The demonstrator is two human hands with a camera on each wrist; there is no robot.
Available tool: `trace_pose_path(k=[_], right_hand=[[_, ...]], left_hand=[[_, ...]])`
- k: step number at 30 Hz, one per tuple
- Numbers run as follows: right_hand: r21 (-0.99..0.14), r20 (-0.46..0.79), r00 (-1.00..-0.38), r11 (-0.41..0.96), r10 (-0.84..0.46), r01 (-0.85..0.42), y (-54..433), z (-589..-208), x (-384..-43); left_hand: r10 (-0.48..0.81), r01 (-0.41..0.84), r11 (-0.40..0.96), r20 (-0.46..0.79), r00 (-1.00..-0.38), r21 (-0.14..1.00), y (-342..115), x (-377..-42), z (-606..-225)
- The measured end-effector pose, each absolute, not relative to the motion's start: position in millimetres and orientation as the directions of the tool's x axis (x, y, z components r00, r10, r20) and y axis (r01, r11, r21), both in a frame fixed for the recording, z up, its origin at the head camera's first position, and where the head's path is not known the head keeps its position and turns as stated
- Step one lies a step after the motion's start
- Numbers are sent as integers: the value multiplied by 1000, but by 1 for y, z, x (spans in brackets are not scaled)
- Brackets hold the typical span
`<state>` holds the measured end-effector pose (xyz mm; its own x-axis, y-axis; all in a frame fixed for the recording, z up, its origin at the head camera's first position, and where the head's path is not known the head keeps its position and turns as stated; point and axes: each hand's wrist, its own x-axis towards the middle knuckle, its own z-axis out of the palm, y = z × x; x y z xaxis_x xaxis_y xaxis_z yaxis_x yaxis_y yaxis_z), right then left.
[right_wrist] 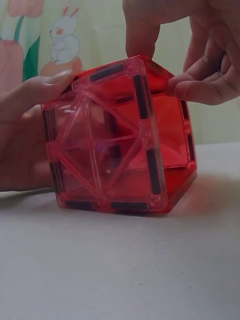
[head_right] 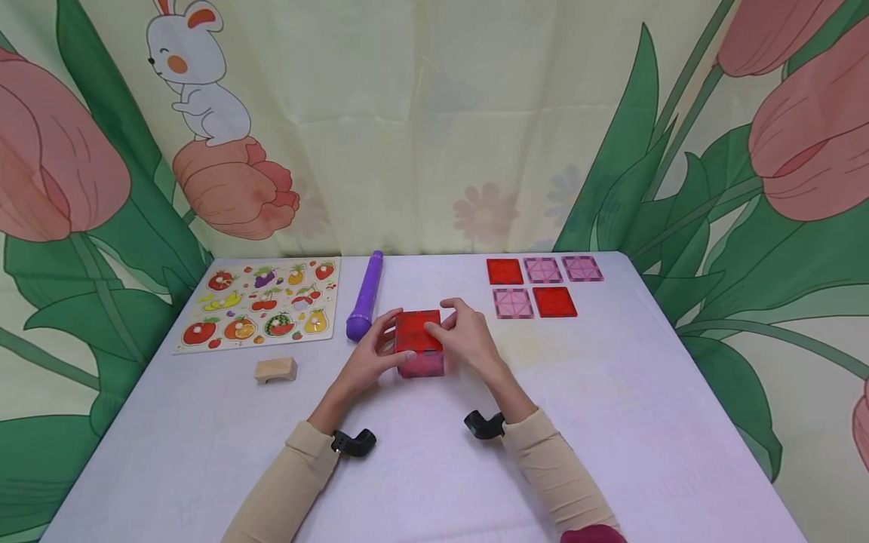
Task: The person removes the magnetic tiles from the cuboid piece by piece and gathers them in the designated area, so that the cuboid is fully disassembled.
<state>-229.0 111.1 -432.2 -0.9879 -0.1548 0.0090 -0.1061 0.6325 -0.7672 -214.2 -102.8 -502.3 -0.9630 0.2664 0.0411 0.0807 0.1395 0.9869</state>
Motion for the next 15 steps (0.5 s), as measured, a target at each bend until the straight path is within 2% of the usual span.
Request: trace_pose_path(k=[15], right_hand=[[-762, 24, -987, 637, -157, -120, 108, -429, -225]], left_hand=[[263, 75, 141, 36, -964, 987, -103, -214, -502]])
